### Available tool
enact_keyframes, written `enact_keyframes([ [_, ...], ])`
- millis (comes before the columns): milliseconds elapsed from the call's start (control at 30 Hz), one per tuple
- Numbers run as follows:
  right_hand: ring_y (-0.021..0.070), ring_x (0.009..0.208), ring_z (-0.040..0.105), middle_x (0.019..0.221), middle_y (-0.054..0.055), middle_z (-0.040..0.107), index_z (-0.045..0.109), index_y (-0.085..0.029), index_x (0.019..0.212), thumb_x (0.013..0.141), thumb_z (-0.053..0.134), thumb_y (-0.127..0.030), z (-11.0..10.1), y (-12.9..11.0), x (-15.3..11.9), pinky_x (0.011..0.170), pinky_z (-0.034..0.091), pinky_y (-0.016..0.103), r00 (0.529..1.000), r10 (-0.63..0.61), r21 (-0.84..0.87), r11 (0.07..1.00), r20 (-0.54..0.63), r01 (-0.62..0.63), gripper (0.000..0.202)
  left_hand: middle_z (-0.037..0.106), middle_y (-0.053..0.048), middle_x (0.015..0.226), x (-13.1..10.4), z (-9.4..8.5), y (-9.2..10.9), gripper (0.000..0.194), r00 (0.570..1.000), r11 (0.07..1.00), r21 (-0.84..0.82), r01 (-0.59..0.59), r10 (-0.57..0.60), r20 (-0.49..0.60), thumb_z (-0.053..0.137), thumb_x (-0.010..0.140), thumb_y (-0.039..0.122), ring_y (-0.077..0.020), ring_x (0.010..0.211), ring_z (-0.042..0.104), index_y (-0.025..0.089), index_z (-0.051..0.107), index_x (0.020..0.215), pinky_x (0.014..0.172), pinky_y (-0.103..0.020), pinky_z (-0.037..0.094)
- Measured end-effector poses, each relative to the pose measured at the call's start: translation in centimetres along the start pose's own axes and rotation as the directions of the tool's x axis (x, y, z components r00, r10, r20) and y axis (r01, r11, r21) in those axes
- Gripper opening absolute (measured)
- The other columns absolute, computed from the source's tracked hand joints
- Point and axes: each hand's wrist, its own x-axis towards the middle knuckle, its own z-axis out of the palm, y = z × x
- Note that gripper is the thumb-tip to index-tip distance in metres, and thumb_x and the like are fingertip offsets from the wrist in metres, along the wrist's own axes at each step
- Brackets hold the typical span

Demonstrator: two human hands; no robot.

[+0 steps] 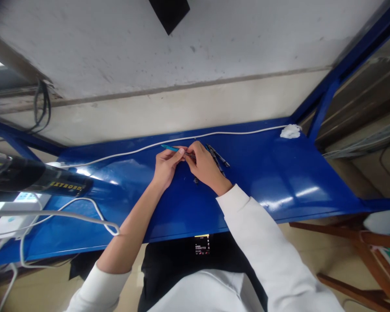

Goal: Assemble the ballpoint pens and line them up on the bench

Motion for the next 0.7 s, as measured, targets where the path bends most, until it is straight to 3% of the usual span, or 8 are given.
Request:
enact_keyframes([
  [233, 0.0266, 0.100, 0.068, 0.108, 0.007, 0.070, 0.056, -0.027, 0.108, 0.118, 0.057, -0.034, -0.23, -0.37, 0.02, 0.088, 0.052, 0.041, 0.999, -0.031, -0.063, 0.997, 0.044, 0.033, 0.012, 0.088, -0.009, 0.115, 0.04, 0.09, 0.16, 0.030, 1.000, 1.000, -0.016, 0.007, -0.007, -0.012, 0.102, 0.083, 0.049, -0.0175, 0.086, 0.073, 0.023, 0.093, 0.094, 0.085, -0.033, 0.058],
  [400, 0.0259, 0.095, 0.067, 0.105, 0.006, 0.068, 0.053, -0.028, 0.107, 0.112, 0.066, -0.034, -0.06, -0.22, 0.11, 0.086, 0.055, 0.041, 1.000, 0.005, -0.027, 1.000, -0.028, -0.006, 0.015, 0.086, -0.007, 0.098, 0.01, 0.08, 0.11, 0.031, 1.000, 1.000, -0.018, 0.020, -0.020, -0.002, 0.101, 0.086, 0.049, -0.0172, 0.084, 0.072, 0.024, 0.094, 0.104, 0.085, -0.032, 0.058],
  [600, 0.0259, 0.096, 0.068, 0.107, 0.007, 0.070, 0.059, -0.028, 0.109, 0.121, 0.052, -0.037, -0.44, -0.48, 0.10, 0.086, 0.052, 0.041, 0.997, -0.026, -0.074, 0.997, 0.074, 0.031, 0.017, 0.088, -0.009, 0.115, 0.09, 0.07, 0.22, 0.030, 0.999, 0.996, -0.075, 0.038, -0.040, -0.023, 0.103, 0.082, 0.049, -0.0175, 0.089, 0.075, 0.024, 0.094, 0.098, 0.082, -0.030, 0.058],
  [700, 0.0259, 0.098, 0.069, 0.108, 0.007, 0.072, 0.060, -0.027, 0.115, 0.120, 0.057, -0.036, -0.26, -0.52, 0.06, 0.087, 0.053, 0.040, 0.999, -0.046, -0.050, 0.998, 0.027, 0.047, 0.011, 0.087, -0.008, 0.108, 0.09, 0.03, 0.23, 0.030, 0.999, 0.996, -0.079, 0.039, -0.041, -0.019, 0.102, 0.084, 0.049, -0.0172, 0.088, 0.074, 0.024, 0.094, 0.099, 0.082, -0.030, 0.058],
])
